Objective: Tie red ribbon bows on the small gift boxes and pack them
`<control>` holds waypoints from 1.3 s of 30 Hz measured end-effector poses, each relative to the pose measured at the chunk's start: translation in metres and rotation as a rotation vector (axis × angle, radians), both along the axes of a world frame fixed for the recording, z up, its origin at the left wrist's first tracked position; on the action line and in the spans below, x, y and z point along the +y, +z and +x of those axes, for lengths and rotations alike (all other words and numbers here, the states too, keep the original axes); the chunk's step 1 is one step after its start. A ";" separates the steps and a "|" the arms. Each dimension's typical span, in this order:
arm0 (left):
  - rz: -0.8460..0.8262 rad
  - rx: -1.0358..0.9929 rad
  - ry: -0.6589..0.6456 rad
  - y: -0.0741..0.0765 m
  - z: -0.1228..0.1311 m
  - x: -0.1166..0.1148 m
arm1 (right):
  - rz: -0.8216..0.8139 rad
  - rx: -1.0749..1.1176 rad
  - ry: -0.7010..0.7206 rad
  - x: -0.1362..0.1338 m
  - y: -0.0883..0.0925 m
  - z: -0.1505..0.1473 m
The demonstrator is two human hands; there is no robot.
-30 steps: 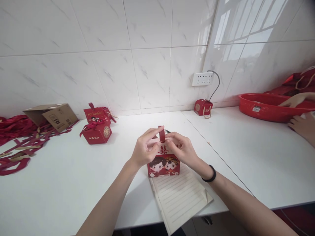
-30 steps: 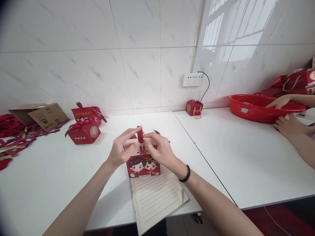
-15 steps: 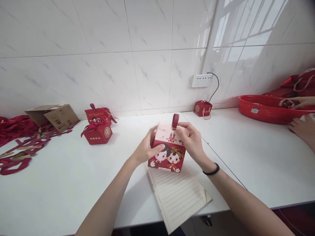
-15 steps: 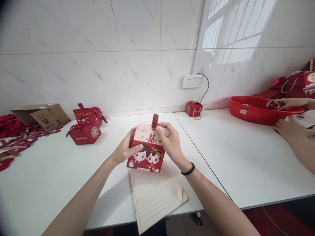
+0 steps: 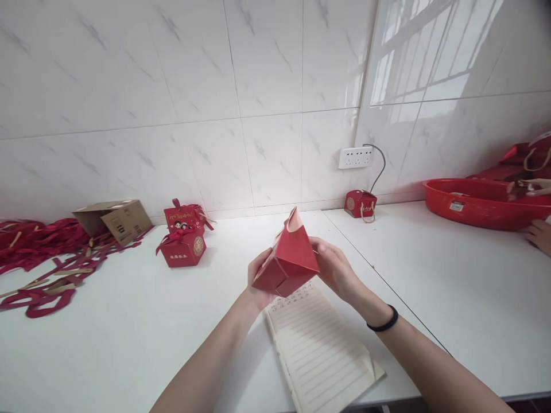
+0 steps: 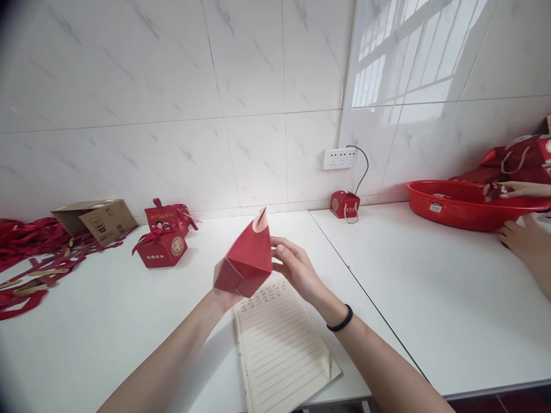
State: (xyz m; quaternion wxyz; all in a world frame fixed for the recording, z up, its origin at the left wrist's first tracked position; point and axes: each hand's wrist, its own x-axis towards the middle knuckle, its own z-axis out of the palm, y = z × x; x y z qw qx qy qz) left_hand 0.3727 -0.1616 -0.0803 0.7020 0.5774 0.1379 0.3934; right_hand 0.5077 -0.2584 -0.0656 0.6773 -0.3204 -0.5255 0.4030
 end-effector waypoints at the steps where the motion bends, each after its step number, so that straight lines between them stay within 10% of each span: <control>1: -0.049 0.024 0.005 0.001 0.000 0.000 | -0.029 0.011 -0.048 0.000 0.000 0.001; 6: -0.058 0.148 0.181 0.011 -0.002 -0.003 | -0.376 0.041 -0.160 0.005 0.000 0.010; 11: -0.417 0.237 -0.146 0.021 -0.007 -0.001 | -0.570 0.378 0.173 0.012 -0.007 0.014; 18: -0.609 0.189 -0.148 0.023 -0.010 0.002 | -0.515 0.557 0.439 0.019 -0.017 0.019; 31: -0.580 0.211 -0.163 0.016 -0.009 0.006 | -0.497 0.520 0.360 0.016 -0.011 0.015; 35: -0.533 0.236 -0.213 0.016 -0.008 0.004 | -0.570 0.223 0.197 0.013 -0.009 0.020; 39: -0.416 0.012 -0.097 0.026 -0.007 0.002 | -0.482 -0.514 -0.567 0.020 -0.020 0.042</control>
